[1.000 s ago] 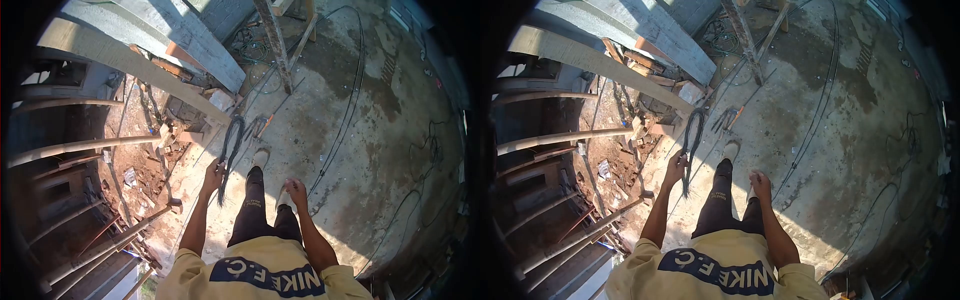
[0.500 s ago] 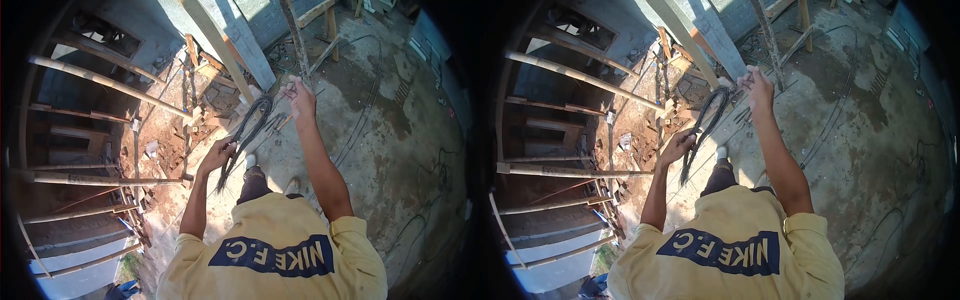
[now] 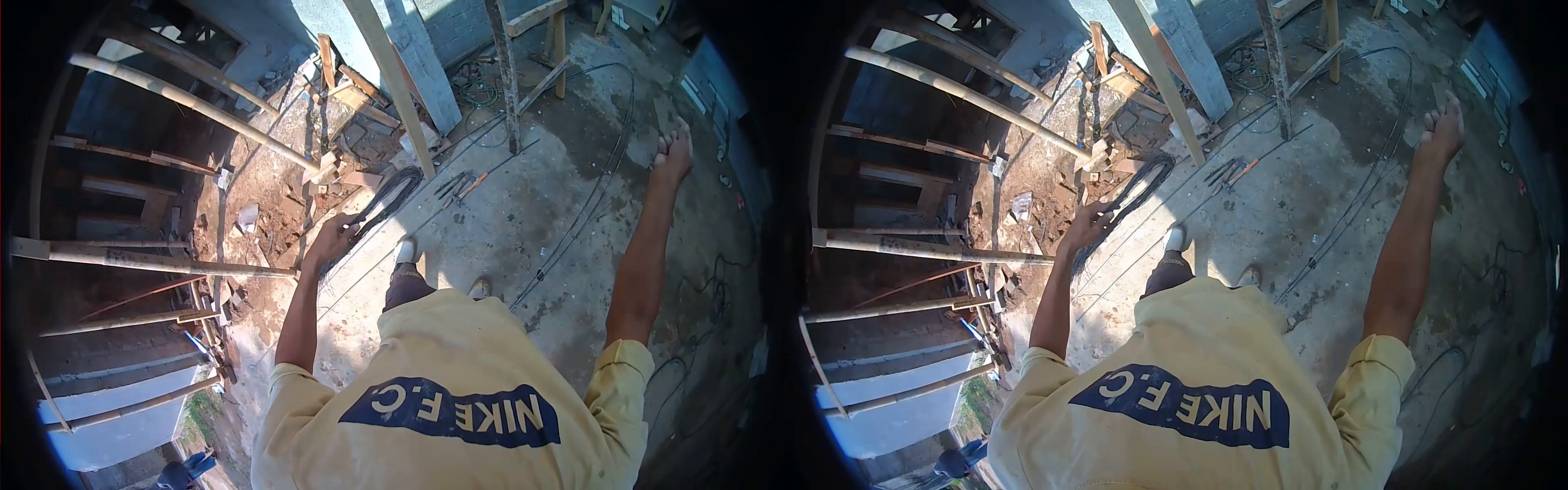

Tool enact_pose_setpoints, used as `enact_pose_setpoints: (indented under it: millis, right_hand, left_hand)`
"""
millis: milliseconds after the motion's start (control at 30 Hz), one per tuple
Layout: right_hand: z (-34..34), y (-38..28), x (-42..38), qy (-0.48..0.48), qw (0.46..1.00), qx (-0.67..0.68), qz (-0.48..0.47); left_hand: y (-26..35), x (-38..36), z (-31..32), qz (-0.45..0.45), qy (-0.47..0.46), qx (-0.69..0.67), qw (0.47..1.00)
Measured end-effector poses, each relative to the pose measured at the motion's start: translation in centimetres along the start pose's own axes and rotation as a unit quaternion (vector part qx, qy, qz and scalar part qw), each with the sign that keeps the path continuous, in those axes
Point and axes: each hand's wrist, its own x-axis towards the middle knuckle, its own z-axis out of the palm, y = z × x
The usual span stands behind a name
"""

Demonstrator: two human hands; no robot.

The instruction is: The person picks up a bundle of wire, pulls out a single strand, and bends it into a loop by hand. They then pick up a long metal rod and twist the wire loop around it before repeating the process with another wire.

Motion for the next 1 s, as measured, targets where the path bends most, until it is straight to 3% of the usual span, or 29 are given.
enact_pose_setpoints:
  millis: [33,100,133,233,500,633,700,800,900,1000]
  right_hand:
    - [-0.5,-1.2,-0.2,0.009,0.998,-0.058,-0.013]
    - [-3.6,0.1,0.5,-0.115,0.992,-0.044,0.028]
    - [-3.4,0.3,-1.3,-0.149,0.987,-0.042,0.048]
    - [-4.1,2.7,-4.2,-0.212,0.972,-0.020,0.103]
    - [-4.1,5.5,-11.6,-0.272,0.940,-0.018,0.204]
    - [-3.2,6.2,-15.2,-0.265,0.937,-0.036,0.224]
    - [-2.3,5.7,-17.1,-0.297,0.919,-0.098,0.240]
    - [-0.6,4.5,-19.5,-0.339,0.902,-0.072,0.258]
    - [0.5,3.9,-21.2,-0.377,0.890,-0.096,0.238]
    - [1.2,3.9,-21.9,-0.374,0.894,-0.144,0.199]
  left_hand:
    - [0.0,-0.4,-0.2,0.001,0.011,-0.004,1.000]
    - [0.4,-0.1,-0.1,0.033,0.015,-0.008,0.999]
    - [0.2,0.5,0.0,0.001,-0.010,-0.034,0.999]
    - [5.1,1.1,0.3,-0.001,-0.029,-0.123,0.992]
    - [9.0,4.0,3.1,0.103,-0.071,-0.168,0.978]
    - [11.0,4.1,4.4,0.120,-0.085,-0.176,0.973]
    - [11.8,4.1,5.0,0.125,-0.091,-0.193,0.969]
    - [12.5,4.0,5.8,0.131,-0.101,-0.200,0.966]
    - [12.3,4.1,6.2,0.161,-0.099,-0.195,0.963]
    - [12.3,3.9,6.0,0.126,-0.114,-0.191,0.967]
